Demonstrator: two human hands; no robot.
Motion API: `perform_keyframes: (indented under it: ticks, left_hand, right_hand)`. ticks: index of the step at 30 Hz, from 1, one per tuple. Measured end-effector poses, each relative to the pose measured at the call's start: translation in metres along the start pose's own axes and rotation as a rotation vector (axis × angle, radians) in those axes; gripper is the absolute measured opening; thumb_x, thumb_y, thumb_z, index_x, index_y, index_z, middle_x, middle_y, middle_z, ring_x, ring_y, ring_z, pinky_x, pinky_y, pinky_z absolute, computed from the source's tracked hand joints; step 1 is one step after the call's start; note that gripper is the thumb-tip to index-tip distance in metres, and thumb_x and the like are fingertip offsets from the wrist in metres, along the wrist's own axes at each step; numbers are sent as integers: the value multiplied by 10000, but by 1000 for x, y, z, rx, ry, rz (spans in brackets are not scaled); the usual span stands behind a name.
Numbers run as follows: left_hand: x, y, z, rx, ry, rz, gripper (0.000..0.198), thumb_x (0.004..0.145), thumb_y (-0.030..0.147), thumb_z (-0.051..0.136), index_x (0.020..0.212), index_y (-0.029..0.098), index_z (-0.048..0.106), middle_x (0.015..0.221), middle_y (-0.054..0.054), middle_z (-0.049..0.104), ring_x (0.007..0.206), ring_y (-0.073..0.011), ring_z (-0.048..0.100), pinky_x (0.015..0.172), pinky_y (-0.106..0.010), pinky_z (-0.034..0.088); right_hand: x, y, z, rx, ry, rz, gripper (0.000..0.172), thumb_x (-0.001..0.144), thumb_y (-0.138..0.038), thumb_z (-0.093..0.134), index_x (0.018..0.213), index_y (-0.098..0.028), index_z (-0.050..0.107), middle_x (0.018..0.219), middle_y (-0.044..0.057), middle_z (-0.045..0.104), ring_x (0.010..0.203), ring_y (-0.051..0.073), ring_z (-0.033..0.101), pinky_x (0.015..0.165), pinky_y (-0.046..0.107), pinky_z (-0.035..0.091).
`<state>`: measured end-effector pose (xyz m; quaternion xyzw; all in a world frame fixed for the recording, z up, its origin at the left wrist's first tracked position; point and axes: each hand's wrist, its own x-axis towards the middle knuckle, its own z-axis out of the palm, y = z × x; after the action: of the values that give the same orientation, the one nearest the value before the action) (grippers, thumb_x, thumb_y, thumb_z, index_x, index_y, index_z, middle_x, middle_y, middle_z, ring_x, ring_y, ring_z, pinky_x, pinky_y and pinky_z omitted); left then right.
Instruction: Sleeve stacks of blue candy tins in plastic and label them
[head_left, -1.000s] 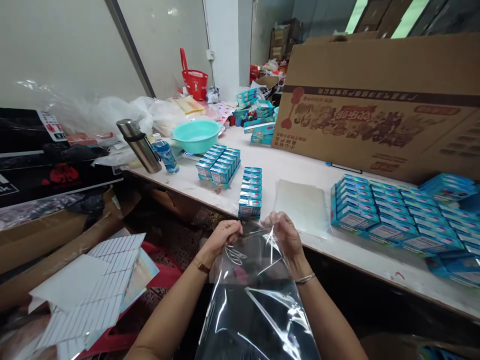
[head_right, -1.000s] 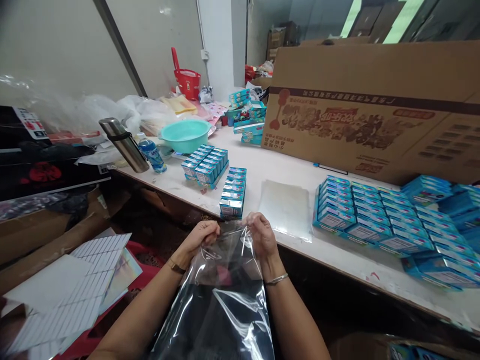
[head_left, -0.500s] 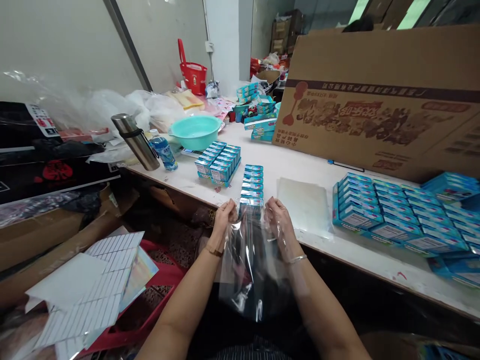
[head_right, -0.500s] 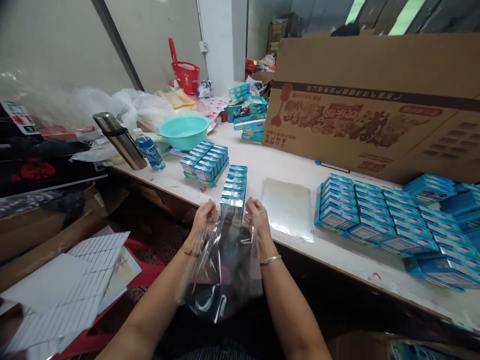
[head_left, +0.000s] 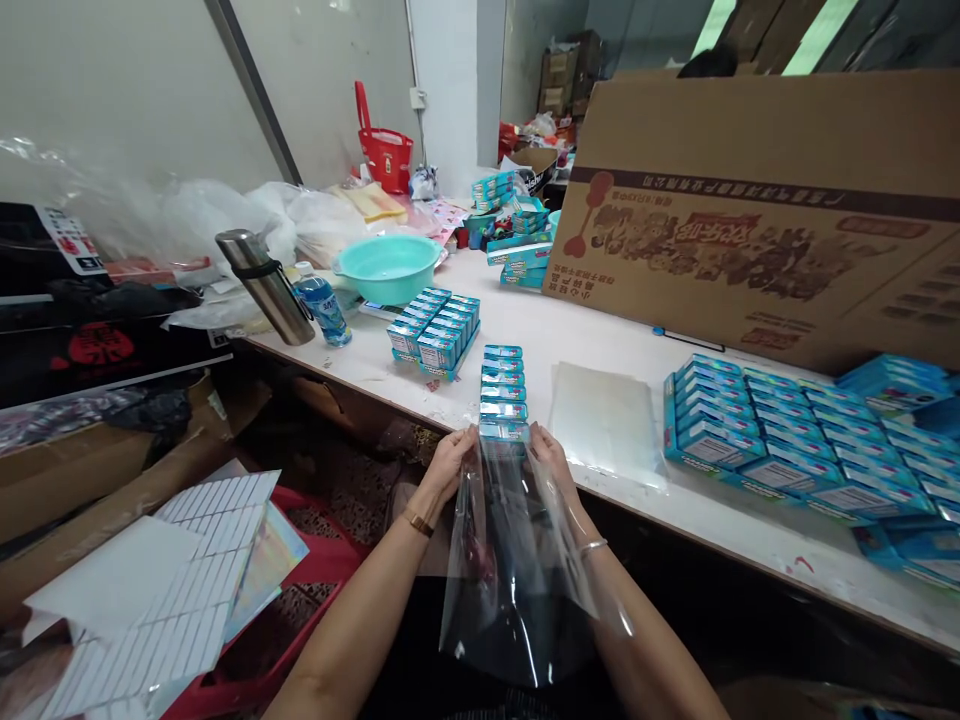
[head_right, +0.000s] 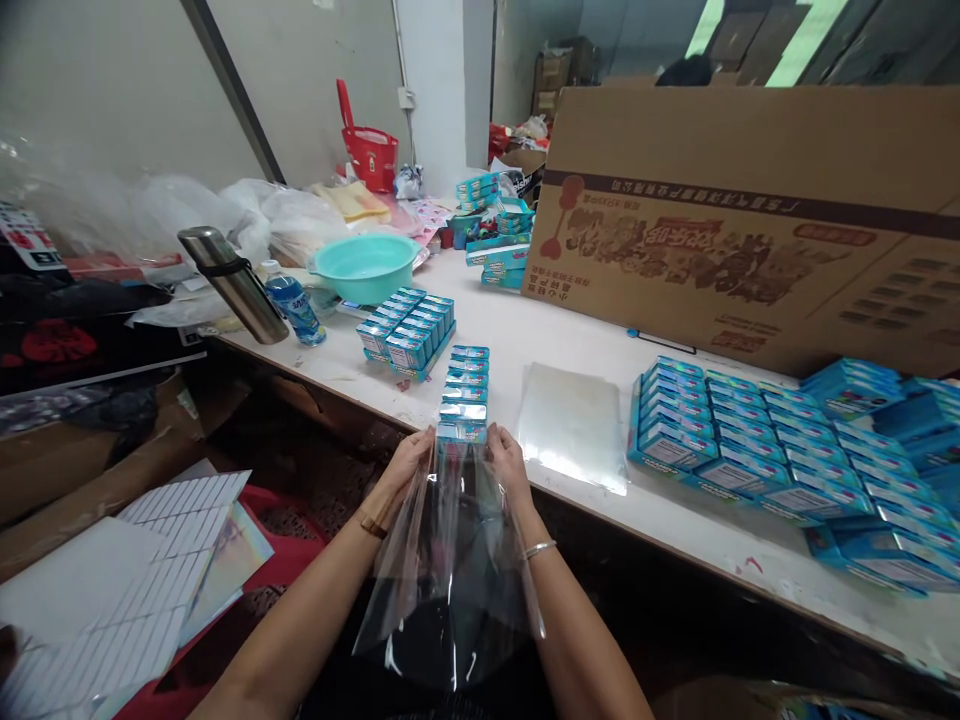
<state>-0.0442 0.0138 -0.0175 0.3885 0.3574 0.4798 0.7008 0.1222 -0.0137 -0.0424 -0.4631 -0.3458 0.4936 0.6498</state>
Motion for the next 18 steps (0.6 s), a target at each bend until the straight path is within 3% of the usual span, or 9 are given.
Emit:
perform_keyframes:
  ticks: [3,6,8,12,14,18]
  left_hand:
    - [0,5,-3,-24,-12,111,472,558,511,917,629,144,630,511,49,508,475,-62,415,491,-196,321]
    - [10,11,0,-44,15,197,452,536,477,933,736,157,686,508,65,494,476,-60,393,490,-193,315]
    - [17,9,2,-48,37,192,480,506,466,944,787,160,703,555,57,543,492,-63,421,512,-197,350]
    - [19,-6,1,-45,68,148,495,515,520,924,712,151,659,654,17,618,581,-93,532,608,-226,440]
    - [17,-12,-1,-13,90,121,515,527,557,906,670,140,641,626,6,605,567,-99,525,578,-226,422]
    - [16,-14,-3,61,136,129,568,497,603,896,554,147,562,504,54,464,475,-60,373,473,-212,294]
  right_hand:
    - [-1,-4,-2,34,5,-22,521,645,-696,749,669,-236,506,547,-72,434,489,100,361,464,250,308]
    - [4,-11,3,59,34,-45,508,631,-682,754,706,-242,511,588,-71,460,513,104,389,485,246,337]
    - [6,-14,7,56,53,-47,515,635,-697,743,710,-241,517,614,-59,502,545,115,430,519,252,375]
    - [1,-9,9,-4,83,-7,551,692,-758,666,689,-216,566,630,-16,576,598,147,497,576,274,416]
    - [-1,-3,9,-37,104,4,582,692,-783,647,671,-206,577,611,-16,570,599,148,491,587,275,415]
    - [1,3,14,-61,169,-38,616,692,-828,595,669,-214,550,599,-37,525,602,137,448,588,263,398]
